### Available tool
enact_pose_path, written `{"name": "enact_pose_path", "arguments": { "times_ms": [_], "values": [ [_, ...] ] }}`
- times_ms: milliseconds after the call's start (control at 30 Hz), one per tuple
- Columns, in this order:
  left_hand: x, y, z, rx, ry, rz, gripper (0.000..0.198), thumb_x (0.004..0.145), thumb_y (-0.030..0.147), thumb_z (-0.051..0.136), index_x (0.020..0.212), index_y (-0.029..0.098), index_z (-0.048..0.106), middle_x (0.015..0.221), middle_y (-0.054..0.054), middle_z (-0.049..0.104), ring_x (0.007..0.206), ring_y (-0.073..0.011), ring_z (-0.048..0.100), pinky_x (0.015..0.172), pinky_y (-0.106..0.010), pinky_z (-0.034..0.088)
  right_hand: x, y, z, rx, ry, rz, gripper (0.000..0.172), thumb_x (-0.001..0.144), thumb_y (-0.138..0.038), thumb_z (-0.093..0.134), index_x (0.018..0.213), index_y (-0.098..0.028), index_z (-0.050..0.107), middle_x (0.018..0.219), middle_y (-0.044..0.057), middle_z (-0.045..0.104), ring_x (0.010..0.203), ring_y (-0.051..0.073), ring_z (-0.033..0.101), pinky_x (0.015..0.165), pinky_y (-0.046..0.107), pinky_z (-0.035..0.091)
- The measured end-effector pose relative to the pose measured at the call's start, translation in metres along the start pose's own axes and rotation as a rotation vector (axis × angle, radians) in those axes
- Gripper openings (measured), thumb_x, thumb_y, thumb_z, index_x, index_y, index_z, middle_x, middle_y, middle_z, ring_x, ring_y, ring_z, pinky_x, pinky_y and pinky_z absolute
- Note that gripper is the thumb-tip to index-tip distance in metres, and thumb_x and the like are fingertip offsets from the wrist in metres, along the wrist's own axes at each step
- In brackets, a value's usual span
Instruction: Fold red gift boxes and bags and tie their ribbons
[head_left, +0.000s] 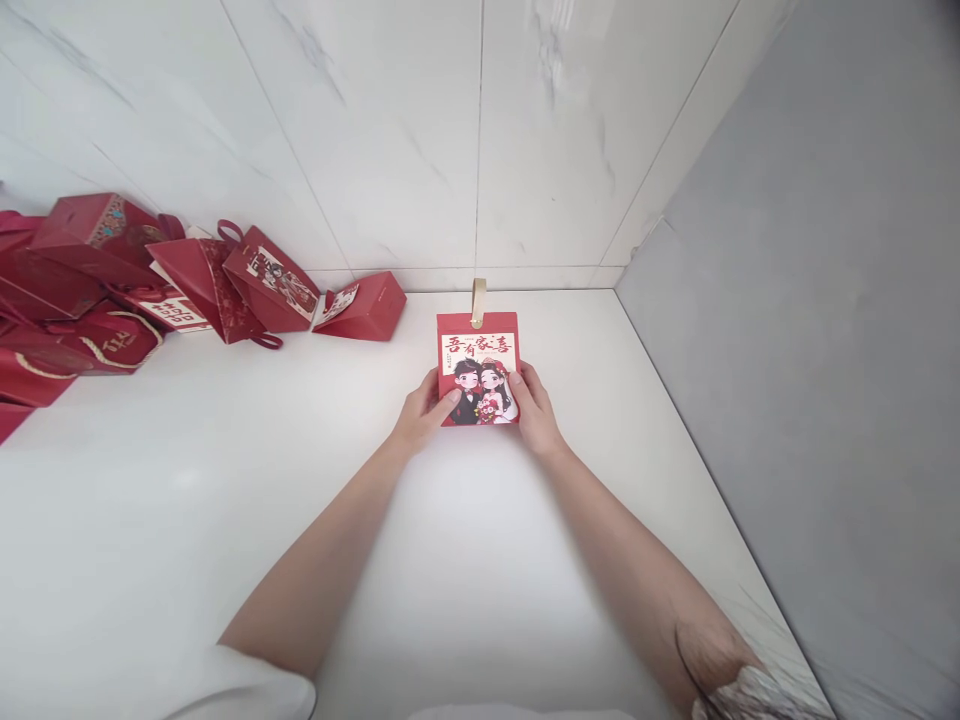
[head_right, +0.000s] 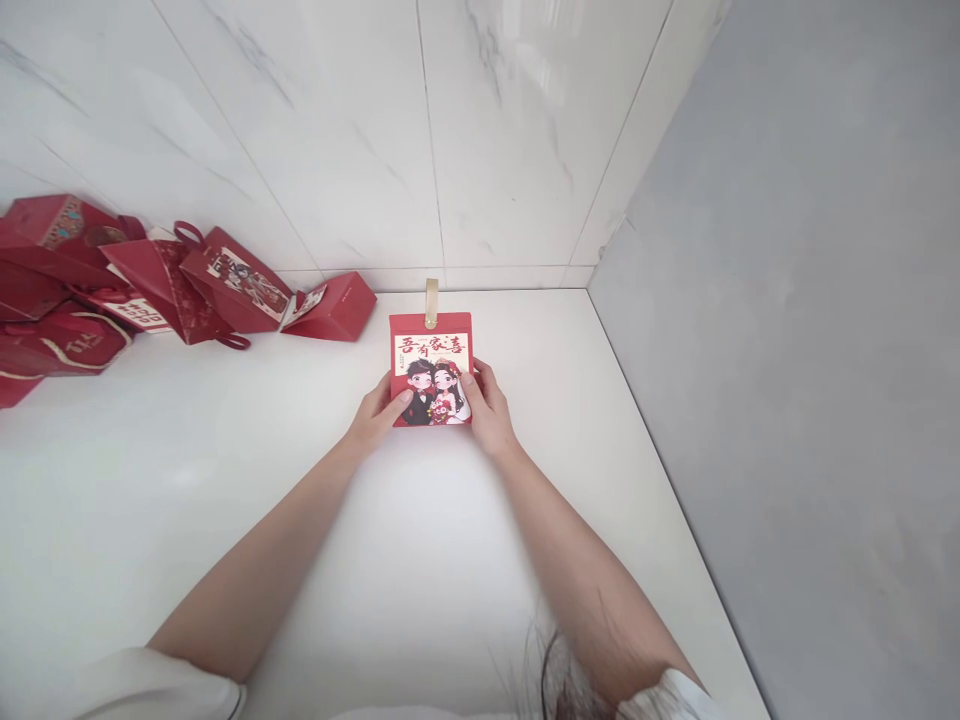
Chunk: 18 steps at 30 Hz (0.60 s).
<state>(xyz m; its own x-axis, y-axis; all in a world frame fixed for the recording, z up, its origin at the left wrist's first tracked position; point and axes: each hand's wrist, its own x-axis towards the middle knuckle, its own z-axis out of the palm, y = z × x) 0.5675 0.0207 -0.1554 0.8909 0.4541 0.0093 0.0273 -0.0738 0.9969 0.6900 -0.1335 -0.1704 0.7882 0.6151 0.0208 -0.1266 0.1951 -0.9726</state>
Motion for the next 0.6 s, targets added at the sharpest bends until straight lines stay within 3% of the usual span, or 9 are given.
{"name": "enact_pose_path", "arguments": {
  "times_ms": [400, 533, 600],
  "values": [
    [-0.0005, -0.0023, -0.0007, 0.016, -0.006, 0.000, 0.067, 0.091, 0.058, 0.059, 0.145, 0.021, 0.047, 0.139, -0.009, 0.062, 0.122, -0.0296, 0.063, 0.103, -0.041, 0.053, -0.0021, -0.0005, -0.0006, -0.008, -0.002, 0.005, 0.056, 0.090, -0.061, 0.058, 0.132, -0.025, 0.055, 0.132, 0.008, 0.067, 0.116, 0.027, 0.066, 0.096, 0.041, 0.055],
    [0.0028, -0.0036, -0.0020, -0.029, 0.120, 0.052, 0.065, 0.095, 0.060, 0.050, 0.146, 0.021, 0.047, 0.140, -0.009, 0.062, 0.125, -0.0280, 0.061, 0.106, -0.039, 0.051, -0.0052, -0.0040, -0.0018, -0.071, -0.090, -0.030, 0.062, 0.094, -0.063, 0.049, 0.144, -0.027, 0.046, 0.140, 0.005, 0.063, 0.128, 0.026, 0.060, 0.108, 0.042, 0.049],
    [0.0029, -0.0025, -0.0020, 0.007, 0.232, 0.128, 0.063, 0.096, 0.059, 0.049, 0.146, 0.021, 0.047, 0.142, -0.010, 0.059, 0.127, -0.0274, 0.059, 0.107, -0.039, 0.049, -0.0067, -0.0060, -0.0016, -0.164, -0.139, -0.019, 0.063, 0.094, -0.063, 0.050, 0.147, -0.029, 0.043, 0.135, 0.004, 0.067, 0.123, 0.026, 0.064, 0.107, 0.043, 0.049]
  ]
}}
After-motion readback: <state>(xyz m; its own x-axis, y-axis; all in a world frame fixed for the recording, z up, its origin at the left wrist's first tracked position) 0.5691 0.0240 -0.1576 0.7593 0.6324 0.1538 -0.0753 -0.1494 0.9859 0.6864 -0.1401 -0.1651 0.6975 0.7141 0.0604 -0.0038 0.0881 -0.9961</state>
